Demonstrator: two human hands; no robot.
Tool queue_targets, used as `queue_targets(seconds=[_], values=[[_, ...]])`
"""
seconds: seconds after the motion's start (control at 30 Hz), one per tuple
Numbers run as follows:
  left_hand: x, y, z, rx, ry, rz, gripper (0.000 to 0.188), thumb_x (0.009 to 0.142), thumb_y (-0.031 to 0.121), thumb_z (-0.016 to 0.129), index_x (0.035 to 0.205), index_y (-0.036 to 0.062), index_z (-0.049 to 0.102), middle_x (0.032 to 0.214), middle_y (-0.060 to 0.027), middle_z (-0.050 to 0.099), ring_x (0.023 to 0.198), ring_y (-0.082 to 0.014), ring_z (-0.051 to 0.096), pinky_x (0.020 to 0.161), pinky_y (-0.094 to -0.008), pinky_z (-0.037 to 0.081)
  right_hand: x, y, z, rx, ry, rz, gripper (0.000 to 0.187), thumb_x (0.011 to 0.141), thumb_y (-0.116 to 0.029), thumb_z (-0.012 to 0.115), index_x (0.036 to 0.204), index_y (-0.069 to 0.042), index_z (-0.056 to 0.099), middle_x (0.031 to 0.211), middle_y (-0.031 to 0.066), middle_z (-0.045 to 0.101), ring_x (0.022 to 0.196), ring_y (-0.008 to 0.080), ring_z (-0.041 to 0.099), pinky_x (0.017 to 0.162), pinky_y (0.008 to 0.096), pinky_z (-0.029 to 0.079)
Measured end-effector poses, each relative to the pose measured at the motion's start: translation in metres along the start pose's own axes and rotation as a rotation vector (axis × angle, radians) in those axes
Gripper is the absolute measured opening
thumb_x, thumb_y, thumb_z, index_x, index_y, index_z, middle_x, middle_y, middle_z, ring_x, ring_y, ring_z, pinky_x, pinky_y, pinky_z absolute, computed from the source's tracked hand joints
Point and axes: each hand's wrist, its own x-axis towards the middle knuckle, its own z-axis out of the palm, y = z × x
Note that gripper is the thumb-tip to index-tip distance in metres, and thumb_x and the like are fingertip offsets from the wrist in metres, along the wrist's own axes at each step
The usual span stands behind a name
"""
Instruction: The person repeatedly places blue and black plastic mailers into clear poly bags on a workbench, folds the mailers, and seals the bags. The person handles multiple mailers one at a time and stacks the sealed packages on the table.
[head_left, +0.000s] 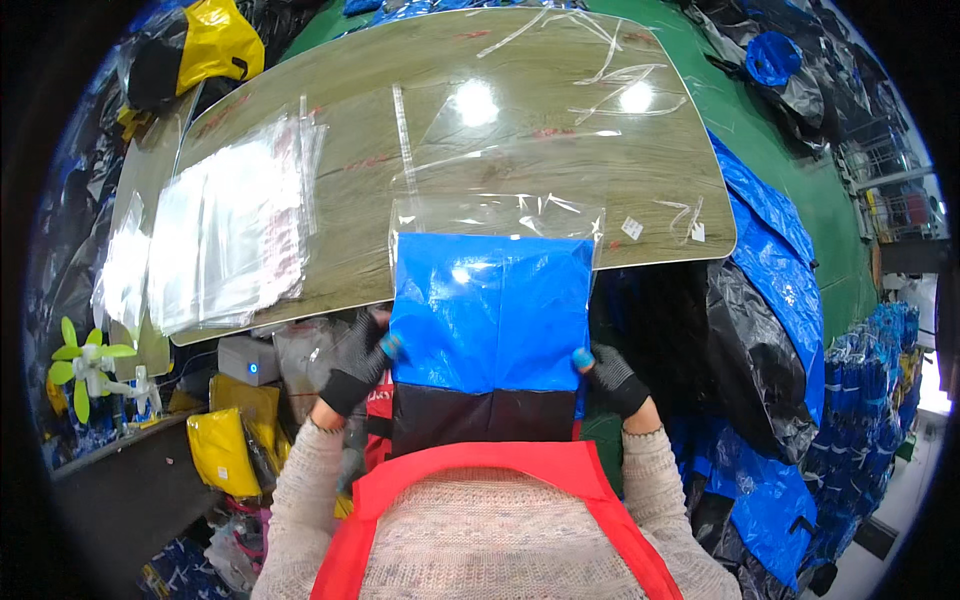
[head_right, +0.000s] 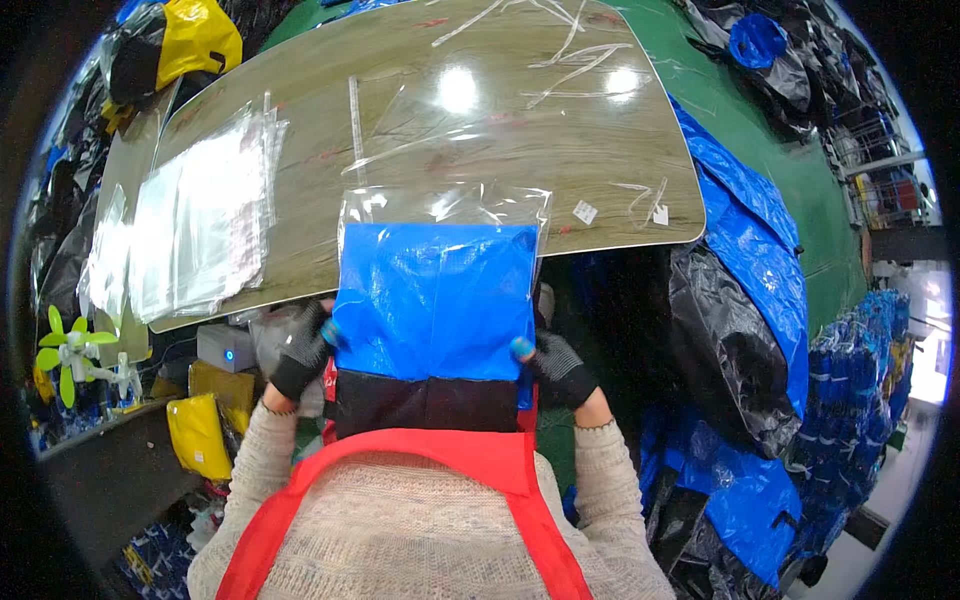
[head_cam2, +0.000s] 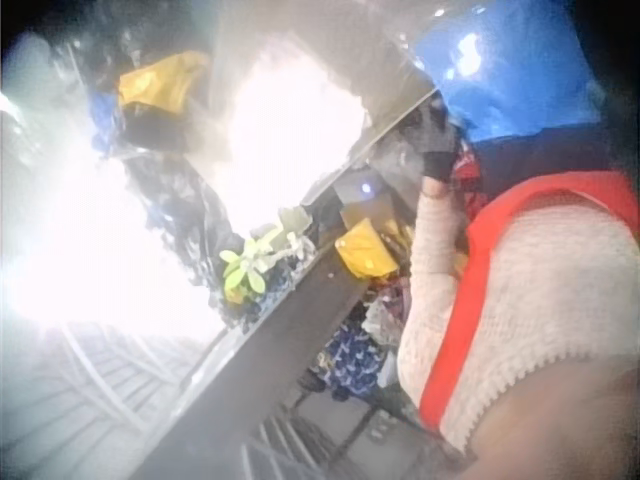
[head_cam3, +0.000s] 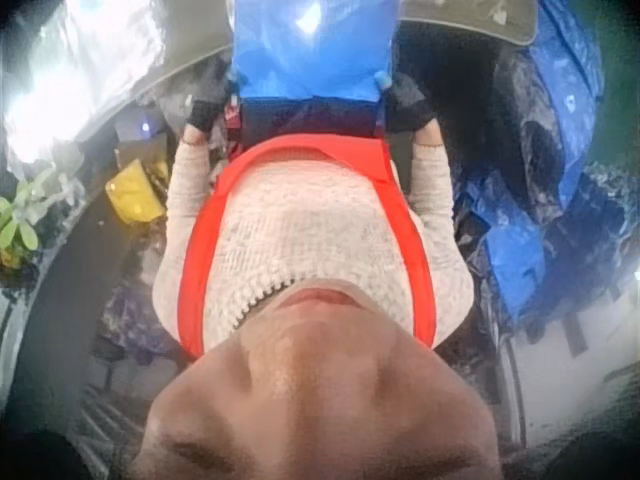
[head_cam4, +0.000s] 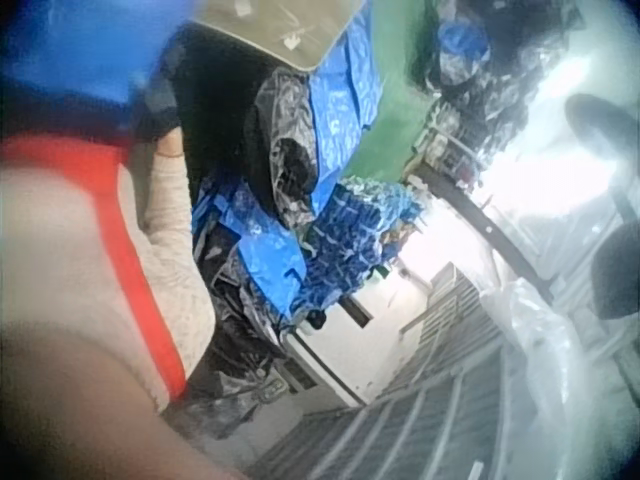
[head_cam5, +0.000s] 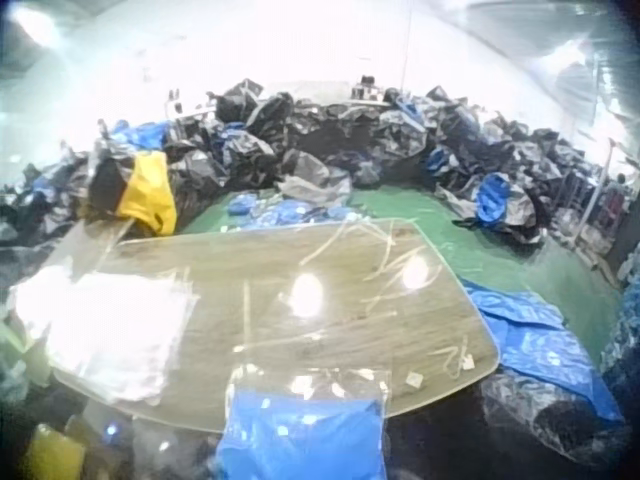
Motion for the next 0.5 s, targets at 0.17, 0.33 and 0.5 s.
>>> queue_targets(seconds=[0.17,0.33,0.5], values=[[0.053,0.032,-0.011,-0.695,-0.059,-0.119,0.032,0.094,0.027,0.06,0.113,0.0017,0.058,0.089,-0.0019,0.064,0.077,-0.0106,0.059,0.068,-0.0256,0.048,0.042,-0.013,0.001,0.355,0.187,-0.128,0.039,0.094,-0.042,0.058,0.093,-0.004,0.066,0.072,-0.0018,0.058,0.061,0.0089,0.049,0.058,0.0244,0.041],[0.008,0.034,0.003,-0.369,-0.143,-0.07,0.073,0.079,0.03,0.076,0.138,0.0008,0.043,0.129,-0.0127,0.056,0.114,-0.0212,0.054,0.099,-0.0342,0.043,-0.003,-0.004,0.026,0.17,0.215,-0.12,0.042,0.092,-0.038,0.063,0.11,0.0,0.063,0.095,0.0156,0.069,0.088,0.0213,0.065,0.081,0.0329,0.051],[-0.078,-0.022,0.015,-0.449,-0.048,-0.175,0.079,0.084,0.028,0.073,0.146,0.0022,0.031,0.141,-0.0136,0.045,0.126,-0.0238,0.044,0.107,-0.0371,0.035,-0.063,0.012,0.043,0.153,-0.124,-0.115,0.072,0.08,-0.041,0.076,0.134,-0.002,0.049,0.115,0.0134,0.066,0.109,0.0237,0.061,0.097,0.0365,0.046]])
